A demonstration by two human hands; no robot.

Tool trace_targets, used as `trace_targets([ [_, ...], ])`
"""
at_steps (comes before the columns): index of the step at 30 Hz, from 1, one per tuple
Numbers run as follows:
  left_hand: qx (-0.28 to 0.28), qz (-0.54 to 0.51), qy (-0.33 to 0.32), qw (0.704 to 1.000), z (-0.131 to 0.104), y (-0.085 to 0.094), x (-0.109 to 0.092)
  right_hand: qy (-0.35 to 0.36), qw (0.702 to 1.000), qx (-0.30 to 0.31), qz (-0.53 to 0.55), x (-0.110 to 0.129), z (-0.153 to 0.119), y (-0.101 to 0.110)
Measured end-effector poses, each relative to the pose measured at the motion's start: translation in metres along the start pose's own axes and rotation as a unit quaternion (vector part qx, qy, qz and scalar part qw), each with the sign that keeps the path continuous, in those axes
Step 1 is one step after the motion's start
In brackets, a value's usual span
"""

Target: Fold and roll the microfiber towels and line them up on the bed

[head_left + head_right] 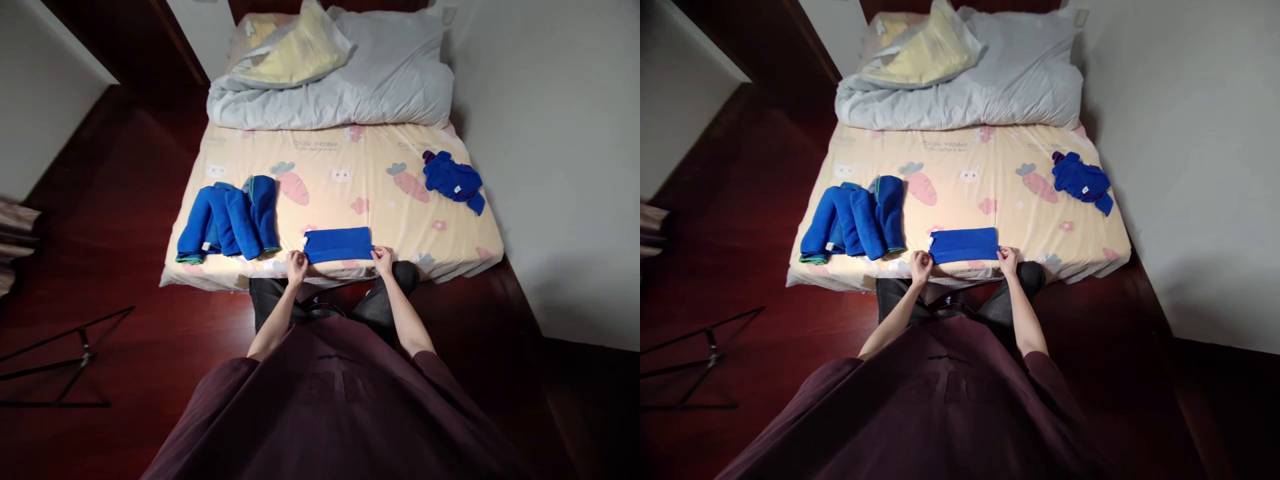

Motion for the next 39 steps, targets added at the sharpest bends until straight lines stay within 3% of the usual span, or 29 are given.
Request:
trace_targets([
  [2, 0.037, -0.003, -0.043, 0.998, -0.004, -0.003, -0.01, 0.024, 1.0, 0.015, -0.003, 0.003, -0.002, 0.002],
  [5, 0.088, -0.015, -0.052, 0.995, -0.009, -0.009, -0.016, 0.058, 0.997, 0.047, -0.008, 0.01, -0.005, 0.001],
  [13, 0.12, -0.026, -0.035, 0.992, -0.007, -0.011, -0.007, 0.078, 0.987, 0.137, -0.03, 0.013, -0.004, -0.007],
  [17, 0.143, -0.027, -0.051, 0.988, 0.002, -0.012, -0.005, 0.078, 0.985, 0.145, -0.043, 0.011, 0.004, -0.008],
  [26, 0.106, -0.055, 0.011, 0.993, 0.021, -0.013, 0.015, 0.052, 0.992, 0.103, -0.057, 0.005, 0.016, -0.012],
  [39, 0.08, -0.066, 0.077, 0.992, 0.028, -0.013, 0.03, 0.045, 0.994, 0.092, -0.038, -0.007, 0.031, -0.017],
])
Point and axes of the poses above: each hand's wrist, its own z-axis towards the middle knuckle, its own y-axis out of the back of the hand, x = y × z, the point moved 6 cm from there along z, towards the middle knuckle, and after that the axes turned 2 degrees about -x, right-handed, at the moved point
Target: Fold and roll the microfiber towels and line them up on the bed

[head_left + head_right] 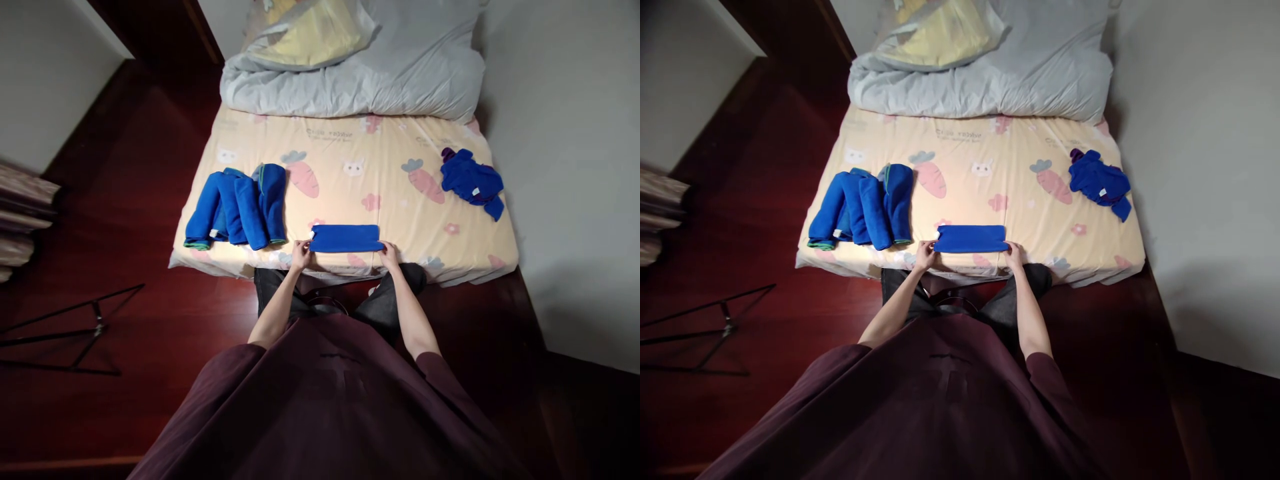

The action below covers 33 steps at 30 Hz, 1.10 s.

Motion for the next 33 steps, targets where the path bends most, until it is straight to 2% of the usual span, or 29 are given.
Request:
trace_targets([
  [4, -0.006, 0.006, 0.035, 0.999, 0.0, 0.002, -0.003, -0.037, 0.999, 0.004, 0.025, -0.002, 0.0, -0.001],
  [12, 0.006, 0.056, 0.097, 0.994, -0.006, 0.006, -0.021, -0.047, 0.997, 0.018, -0.052, 0.014, -0.006, 0.006],
  [16, 0.002, 0.044, 0.098, 0.994, -0.006, 0.007, -0.027, -0.062, 0.996, 0.02, -0.064, 0.017, -0.006, 0.008],
  [27, -0.004, 0.075, 0.104, 0.992, -0.006, 0.01, -0.027, -0.059, 0.994, 0.031, -0.084, 0.015, -0.005, 0.004],
  [33, -0.034, 0.122, 0.121, 0.985, -0.002, 0.009, -0.023, -0.073, 0.987, 0.035, -0.137, 0.019, -0.002, 0.003],
])
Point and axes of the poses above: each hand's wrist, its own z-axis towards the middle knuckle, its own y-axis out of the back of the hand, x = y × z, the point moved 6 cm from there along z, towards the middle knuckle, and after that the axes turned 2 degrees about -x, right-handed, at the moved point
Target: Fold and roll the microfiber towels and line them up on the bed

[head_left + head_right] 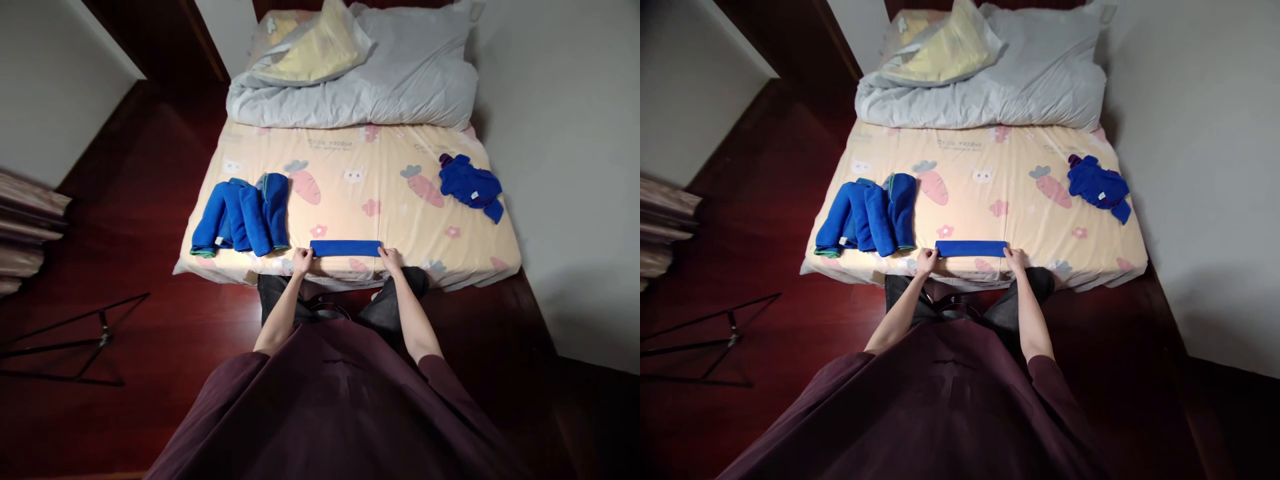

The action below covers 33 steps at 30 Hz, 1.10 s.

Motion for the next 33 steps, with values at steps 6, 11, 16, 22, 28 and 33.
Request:
trace_targets([
  [6, -0.009, 0.045, -0.026, 0.999, -0.003, 0.002, -0.003, -0.026, 0.997, 0.034, -0.068, 0.013, -0.002, 0.005],
  [11, -0.032, 0.109, -0.227, 0.967, -0.025, 0.004, -0.036, 0.03, 0.99, -0.089, -0.101, 0.047, -0.021, 0.013],
  [16, 0.099, 0.168, -0.328, 0.924, -0.04, -0.028, -0.056, 0.216, 0.965, 0.007, -0.149, 0.096, -0.041, -0.021],
  [22, 0.107, 0.166, -0.262, 0.945, -0.036, -0.026, -0.042, 0.161, 0.97, 0.08, -0.161, 0.084, -0.034, -0.027],
  [28, 0.067, 0.003, -0.187, 0.98, -0.081, -0.006, -0.037, 0.11, 0.975, 0.105, -0.16, 0.057, -0.024, -0.005],
  [33, 0.195, -0.327, 0.128, 0.916, -0.112, -0.058, -0.044, 0.113, 0.972, 0.109, -0.172, 0.052, -0.021, -0.009],
])
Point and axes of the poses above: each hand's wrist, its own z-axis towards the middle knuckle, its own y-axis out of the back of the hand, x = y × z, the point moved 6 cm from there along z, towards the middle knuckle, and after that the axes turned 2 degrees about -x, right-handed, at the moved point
